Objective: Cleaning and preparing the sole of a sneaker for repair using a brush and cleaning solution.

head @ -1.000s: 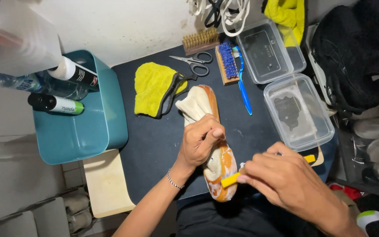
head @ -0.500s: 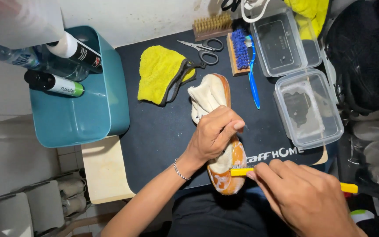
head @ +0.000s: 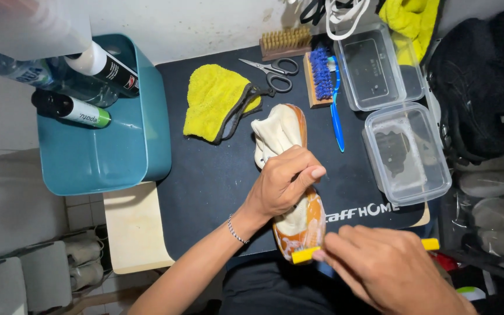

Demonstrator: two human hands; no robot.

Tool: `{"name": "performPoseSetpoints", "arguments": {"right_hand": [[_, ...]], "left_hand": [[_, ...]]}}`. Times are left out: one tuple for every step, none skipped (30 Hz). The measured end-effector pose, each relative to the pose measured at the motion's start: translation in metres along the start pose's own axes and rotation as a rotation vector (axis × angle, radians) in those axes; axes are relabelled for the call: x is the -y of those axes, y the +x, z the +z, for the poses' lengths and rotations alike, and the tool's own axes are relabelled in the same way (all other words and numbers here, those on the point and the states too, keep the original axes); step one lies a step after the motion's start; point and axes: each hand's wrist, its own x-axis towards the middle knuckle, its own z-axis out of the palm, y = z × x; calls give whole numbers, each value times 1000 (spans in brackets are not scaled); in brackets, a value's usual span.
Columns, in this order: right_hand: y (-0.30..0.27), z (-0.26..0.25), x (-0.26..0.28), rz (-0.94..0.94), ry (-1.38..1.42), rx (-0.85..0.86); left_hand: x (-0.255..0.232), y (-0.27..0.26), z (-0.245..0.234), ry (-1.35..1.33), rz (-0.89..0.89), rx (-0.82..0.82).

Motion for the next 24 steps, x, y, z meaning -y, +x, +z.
{"name": "performPoseSetpoints", "arguments": {"right_hand": [[4,2,-8,2,-1,4],[11,4,-18,126,40,-23],[17,6,-27,250,81,-51],[17,7,-29,251,77,-56],[17,8,-31,249,152,-32],[19,10,-34,239,228,-6],[18,7,-35,233,225,-8],[15,4,-35,194,223,82],[11,2,-35,154,221,173],[15,4,-36,162,224,175],[20,5,-37,242,213,115],[26,6,-39,319,197,50],[27,6,-40,324,196,48],[28,6,-41,317,305,59],[30,7,-40,309,414,71],[29,6,-39,305,414,71],[29,5,-38,302,531,143],[27,5,-36,301,648,217],[27,14,-35,301,649,219],[26,22,-34,411,640,121],[25,30,-34,519,629,22],[23,30,-32,524,633,25],[21,30,-29,485,652,11],[22,30,-28,442,668,-7]], "left_hand": [[0,-1,0,-4,-1,-1],[0,-1,-1,-11,-9,6],[0,0,-2,-18,-16,13],[0,-1,-2,-18,-10,14],[1,-2,-2,-46,-26,1],[2,-4,-3,-70,-45,-17],[3,-2,-4,-66,-42,-22],[2,-3,-5,-90,-66,-19],[1,-4,-5,-115,-90,-16],[1,-4,-4,-121,-93,-11],[1,-4,-3,-130,-97,1],[1,-2,-4,-136,-94,14],[2,-1,-4,-138,-91,18],[3,-2,-5,-144,-112,0],[3,-4,-6,-149,-133,-19],[5,-5,-8,-146,-132,-22],[7,-6,-10,-162,-180,-57],[8,-10,-12,-180,-230,-90],[7,-11,-13,-180,-231,-91],[7,-11,-13,-181,-224,-109],[6,-11,-14,-181,-217,-126],[5,-11,-13,-183,-223,-124],[4,-11,-13,-163,-209,-140],[4,-9,-14,-138,-188,-158]]}}
